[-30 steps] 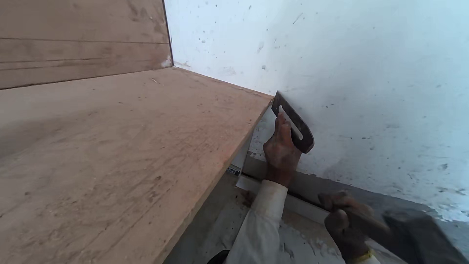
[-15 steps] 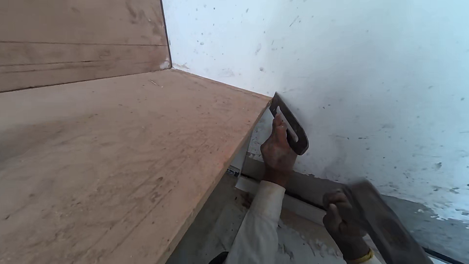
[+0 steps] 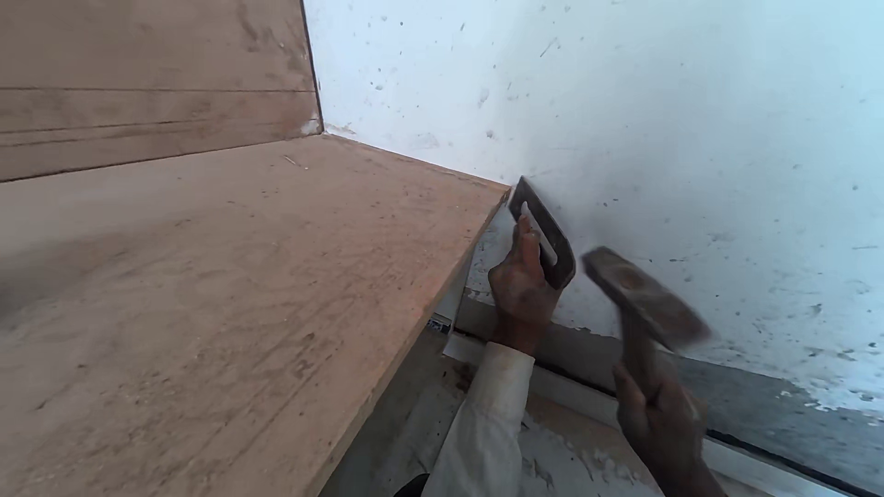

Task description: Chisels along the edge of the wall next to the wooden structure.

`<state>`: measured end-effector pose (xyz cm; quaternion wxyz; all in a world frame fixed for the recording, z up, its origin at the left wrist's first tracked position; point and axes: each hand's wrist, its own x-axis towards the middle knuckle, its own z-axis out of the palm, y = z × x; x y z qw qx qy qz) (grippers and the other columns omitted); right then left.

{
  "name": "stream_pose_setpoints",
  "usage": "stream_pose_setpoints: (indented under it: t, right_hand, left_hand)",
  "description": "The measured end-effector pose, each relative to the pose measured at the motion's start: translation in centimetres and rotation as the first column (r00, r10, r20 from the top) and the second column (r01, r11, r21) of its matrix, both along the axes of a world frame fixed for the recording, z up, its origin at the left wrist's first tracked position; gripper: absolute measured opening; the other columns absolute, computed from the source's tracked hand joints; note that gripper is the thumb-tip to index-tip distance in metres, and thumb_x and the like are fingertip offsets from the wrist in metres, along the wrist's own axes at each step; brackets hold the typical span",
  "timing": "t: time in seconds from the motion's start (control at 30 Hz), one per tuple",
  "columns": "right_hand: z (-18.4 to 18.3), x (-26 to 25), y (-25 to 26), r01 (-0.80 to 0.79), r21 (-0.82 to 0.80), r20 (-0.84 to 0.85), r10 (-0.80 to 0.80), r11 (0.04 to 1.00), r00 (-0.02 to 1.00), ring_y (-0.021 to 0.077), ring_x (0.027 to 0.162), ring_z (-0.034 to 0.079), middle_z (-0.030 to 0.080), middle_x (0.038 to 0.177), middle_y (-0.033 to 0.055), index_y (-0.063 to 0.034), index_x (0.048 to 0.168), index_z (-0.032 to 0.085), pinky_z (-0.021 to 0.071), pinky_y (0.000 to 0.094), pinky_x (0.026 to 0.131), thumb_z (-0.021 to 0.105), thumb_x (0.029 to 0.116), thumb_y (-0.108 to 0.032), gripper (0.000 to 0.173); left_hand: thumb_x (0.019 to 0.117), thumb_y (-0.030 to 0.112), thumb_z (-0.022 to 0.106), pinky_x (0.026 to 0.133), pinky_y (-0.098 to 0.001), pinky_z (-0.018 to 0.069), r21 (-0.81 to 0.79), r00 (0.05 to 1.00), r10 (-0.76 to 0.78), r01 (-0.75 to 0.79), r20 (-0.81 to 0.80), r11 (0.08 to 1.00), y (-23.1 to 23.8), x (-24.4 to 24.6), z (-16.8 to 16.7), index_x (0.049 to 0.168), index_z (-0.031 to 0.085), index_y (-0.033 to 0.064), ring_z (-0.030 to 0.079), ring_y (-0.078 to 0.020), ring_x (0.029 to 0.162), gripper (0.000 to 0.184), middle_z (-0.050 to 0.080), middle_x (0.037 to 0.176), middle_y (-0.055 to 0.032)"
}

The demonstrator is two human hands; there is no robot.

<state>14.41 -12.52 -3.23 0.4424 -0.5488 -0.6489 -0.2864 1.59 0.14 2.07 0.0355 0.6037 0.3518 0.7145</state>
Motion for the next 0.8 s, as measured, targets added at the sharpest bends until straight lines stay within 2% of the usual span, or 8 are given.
stream_pose_setpoints:
  t: [0.07,0.2,0.3,0.37,0.43,0.6,0.67,0.8]
  right_hand:
    - [-0.5,0.0,-1.4,-0.105,0.030,-0.105,0.108,0.994,0.989,0.0096,0.052,0.058,0.057,0.063,0.0073,-0.0032,0.096,0.059,0.0512,0.0252,0.050,0.044,0.1093,-0.041,0.043]
    - [-0.8,-0.5,-3.6,-0.228,0.071,-0.268,0.238,0.971,0.934,-0.0034,0.053,0.052,0.054,0.069,-0.0041,-0.0141,0.100,0.056,0.0461,0.0146,0.048,0.042,0.1101,-0.044,0.034]
    - [-1.2,-0.1,-4.8,-0.234,0.084,-0.307,0.249,0.969,0.919,-0.0049,0.058,0.055,0.057,0.073,-0.0053,-0.0145,0.110,0.059,0.0478,0.0132,0.052,0.045,0.1091,-0.044,0.032]
    - [-1.4,0.2,-5.2,-0.230,0.072,-0.316,0.241,0.971,0.918,-0.0036,0.059,0.056,0.058,0.071,-0.0038,-0.0129,0.114,0.059,0.0495,0.0149,0.053,0.044,0.1091,-0.045,0.036]
    - [-1.5,0.3,-5.5,-0.226,0.051,-0.330,0.231,0.973,0.916,-0.0036,0.059,0.058,0.059,0.071,-0.0036,-0.0119,0.113,0.059,0.0508,0.0153,0.054,0.043,0.1091,-0.045,0.037]
    - [-2.1,0.1,-5.6,-0.231,0.018,-0.372,0.221,0.973,0.901,-0.0017,0.057,0.057,0.058,0.071,-0.0024,-0.0121,0.116,0.059,0.0504,0.0171,0.051,0.043,0.1089,-0.046,0.038]
    - [-2.6,0.0,-5.5,-0.258,0.010,-0.399,0.240,0.966,0.885,-0.0028,0.058,0.057,0.059,0.072,-0.0039,-0.0139,0.118,0.059,0.0504,0.0165,0.051,0.044,0.1088,-0.046,0.037]
    - [-2.5,-0.6,-5.3,-0.320,0.002,-0.416,0.292,0.947,0.861,-0.0051,0.060,0.058,0.059,0.073,-0.0050,-0.0138,0.114,0.059,0.0513,0.0146,0.054,0.044,0.1087,-0.045,0.035]
  left_hand:
    - [0.0871,-0.001,0.065,0.053,-0.0358,0.0536,0.024,0.995,-0.100,0.100,0.012,0.995,-1.4,-0.3,1.3,0.115,0.068,-0.0114,0.066,-0.0225,0.059,0.030,0.072,0.081,-0.0177]
    - [0.0758,-0.002,0.071,0.063,-0.0351,0.0593,0.173,0.983,-0.174,0.181,-0.059,0.968,-3.5,1.4,2.1,0.108,0.069,-0.0129,0.076,-0.0287,0.086,0.034,0.071,0.120,-0.0257]
    - [0.0841,0.000,0.065,0.072,-0.0331,0.0609,0.199,0.993,-0.114,0.111,0.003,0.974,-3.2,1.6,1.7,0.106,0.067,-0.0132,0.076,-0.0297,0.096,0.026,0.069,0.123,-0.0274]
    - [0.0899,0.001,0.060,0.070,-0.0312,0.0600,0.141,0.999,-0.041,0.036,0.030,0.989,-2.7,0.9,1.4,0.106,0.067,-0.0121,0.076,-0.0258,0.089,0.022,0.071,0.121,-0.0250]
    - [0.0928,0.001,0.058,0.061,-0.0321,0.0573,0.069,0.998,0.046,-0.049,0.040,0.996,-2.2,0.3,1.1,0.111,0.068,-0.0122,0.073,-0.0218,0.070,0.025,0.075,0.107,-0.0216]
    - [0.0905,0.005,0.061,0.055,-0.0345,0.0549,0.036,0.979,0.199,-0.201,0.048,0.979,-0.7,-1.0,0.3,0.118,0.067,-0.0125,0.068,-0.0226,0.058,0.033,0.073,0.080,-0.0190]
    - [0.0906,0.006,0.060,0.052,-0.0327,0.0529,0.087,0.965,0.258,-0.261,0.041,0.962,-0.4,-0.7,-0.1,0.115,0.067,-0.0133,0.066,-0.0215,0.056,0.032,0.073,0.081,-0.0192]
    - [0.0901,0.006,0.060,0.056,-0.0305,0.0539,0.117,0.962,0.274,-0.273,0.004,0.955,-0.6,-0.7,-0.1,0.113,0.068,-0.0136,0.069,-0.0215,0.062,0.031,0.074,0.105,-0.0241]
